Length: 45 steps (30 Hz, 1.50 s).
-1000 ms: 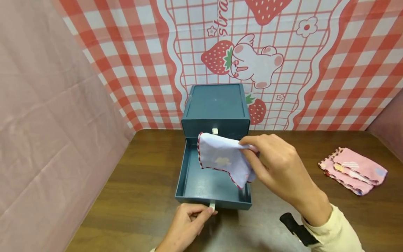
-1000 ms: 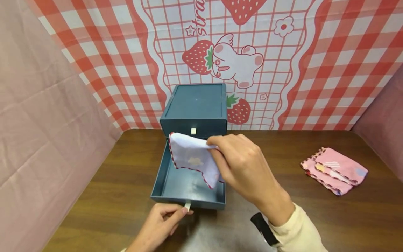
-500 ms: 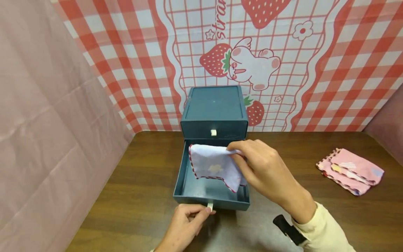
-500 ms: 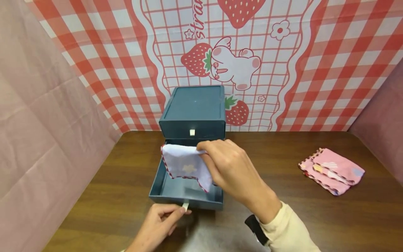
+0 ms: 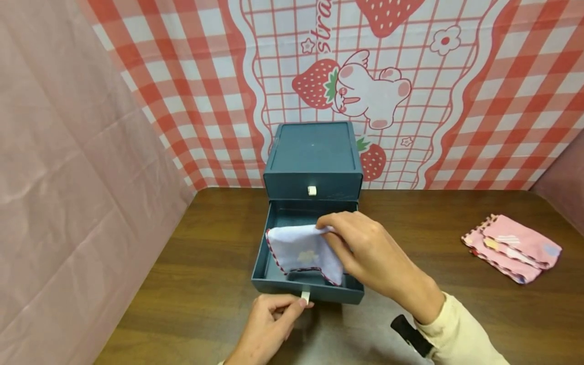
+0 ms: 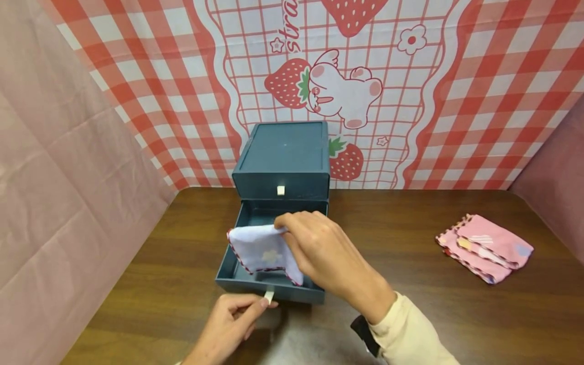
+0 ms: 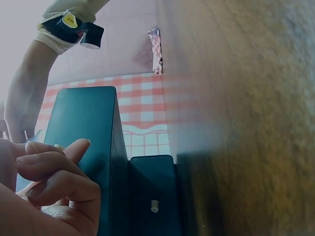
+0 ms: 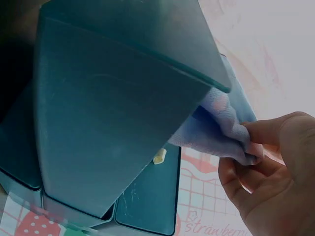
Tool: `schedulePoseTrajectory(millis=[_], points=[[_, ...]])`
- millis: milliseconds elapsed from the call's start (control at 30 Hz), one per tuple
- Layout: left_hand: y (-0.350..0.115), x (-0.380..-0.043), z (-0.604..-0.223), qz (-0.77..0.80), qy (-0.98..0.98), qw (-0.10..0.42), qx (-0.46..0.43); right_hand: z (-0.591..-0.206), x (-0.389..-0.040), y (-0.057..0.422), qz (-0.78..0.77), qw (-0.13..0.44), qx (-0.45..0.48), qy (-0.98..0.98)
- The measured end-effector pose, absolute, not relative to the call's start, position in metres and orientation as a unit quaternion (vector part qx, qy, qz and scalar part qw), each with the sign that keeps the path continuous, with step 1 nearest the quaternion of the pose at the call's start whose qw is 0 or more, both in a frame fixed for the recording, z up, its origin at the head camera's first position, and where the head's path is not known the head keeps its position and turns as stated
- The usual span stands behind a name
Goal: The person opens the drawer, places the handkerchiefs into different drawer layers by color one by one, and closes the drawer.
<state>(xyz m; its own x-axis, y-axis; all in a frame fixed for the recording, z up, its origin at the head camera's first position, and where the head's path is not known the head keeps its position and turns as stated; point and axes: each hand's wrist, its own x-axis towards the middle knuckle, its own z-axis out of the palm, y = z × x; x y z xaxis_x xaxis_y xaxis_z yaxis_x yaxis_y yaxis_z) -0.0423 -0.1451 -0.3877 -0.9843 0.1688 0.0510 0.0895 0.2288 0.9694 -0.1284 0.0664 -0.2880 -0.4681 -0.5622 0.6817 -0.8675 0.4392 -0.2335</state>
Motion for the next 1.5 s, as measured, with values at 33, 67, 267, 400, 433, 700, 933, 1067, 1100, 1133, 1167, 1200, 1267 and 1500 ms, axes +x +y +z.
schedulePoseTrajectory(millis=[33, 67, 267, 400, 433, 700, 933, 1067, 1100, 1133, 1167, 1200, 1267, 1500], points=[[-0.145, -0.042, -0.387, 0.616, 0.783, 0.033, 0.081, -0.289, -0.129, 0.066, 0.289, 0.26, 0.444, -0.807], [-0.145, -0.042, -0.387, 0.616, 0.783, 0.034, 0.079, -0.289, -0.129, 0.066, 0.287, 0.257, 0.444, -0.808], [-0.145, -0.041, -0.387, 0.618, 0.781, 0.043, 0.077, -0.295, -0.135, 0.068, 0.272, 0.243, 0.432, -0.825], [-0.145, -0.041, -0.388, 0.619, 0.78, 0.046, 0.078, -0.301, -0.144, 0.069, 0.245, 0.231, 0.414, -0.845], [-0.145, -0.041, -0.389, 0.619, 0.78, 0.046, 0.079, -0.303, -0.147, 0.07, 0.238, 0.228, 0.41, -0.85], [-0.144, -0.04, -0.391, 0.618, 0.781, 0.037, 0.082, -0.312, -0.159, 0.072, 0.207, 0.23, 0.399, -0.863], [-0.144, -0.04, -0.389, 0.612, 0.786, 0.035, 0.082, -0.313, -0.159, 0.069, 0.23, 0.243, 0.388, -0.859], [-0.144, -0.04, -0.389, 0.613, 0.785, 0.037, 0.081, -0.317, -0.16, 0.066, 0.251, 0.254, 0.38, -0.853], [-0.144, -0.04, -0.389, 0.613, 0.785, 0.038, 0.081, -0.318, -0.16, 0.065, 0.25, 0.255, 0.378, -0.854], [-0.144, -0.04, -0.389, 0.614, 0.785, 0.038, 0.081, -0.319, -0.16, 0.064, 0.247, 0.256, 0.375, -0.856], [-0.144, -0.039, -0.389, 0.614, 0.784, 0.038, 0.081, -0.32, -0.16, 0.063, 0.242, 0.256, 0.372, -0.858], [-0.144, -0.039, -0.389, 0.614, 0.784, 0.038, 0.081, -0.32, -0.16, 0.063, 0.237, 0.256, 0.37, -0.861], [-0.144, -0.04, -0.389, 0.614, 0.784, 0.036, 0.083, -0.321, -0.161, 0.062, 0.225, 0.254, 0.365, -0.867], [-0.142, -0.042, -0.39, 0.593, 0.8, 0.014, 0.092, -0.322, -0.163, 0.066, 0.211, 0.253, 0.365, -0.871]])
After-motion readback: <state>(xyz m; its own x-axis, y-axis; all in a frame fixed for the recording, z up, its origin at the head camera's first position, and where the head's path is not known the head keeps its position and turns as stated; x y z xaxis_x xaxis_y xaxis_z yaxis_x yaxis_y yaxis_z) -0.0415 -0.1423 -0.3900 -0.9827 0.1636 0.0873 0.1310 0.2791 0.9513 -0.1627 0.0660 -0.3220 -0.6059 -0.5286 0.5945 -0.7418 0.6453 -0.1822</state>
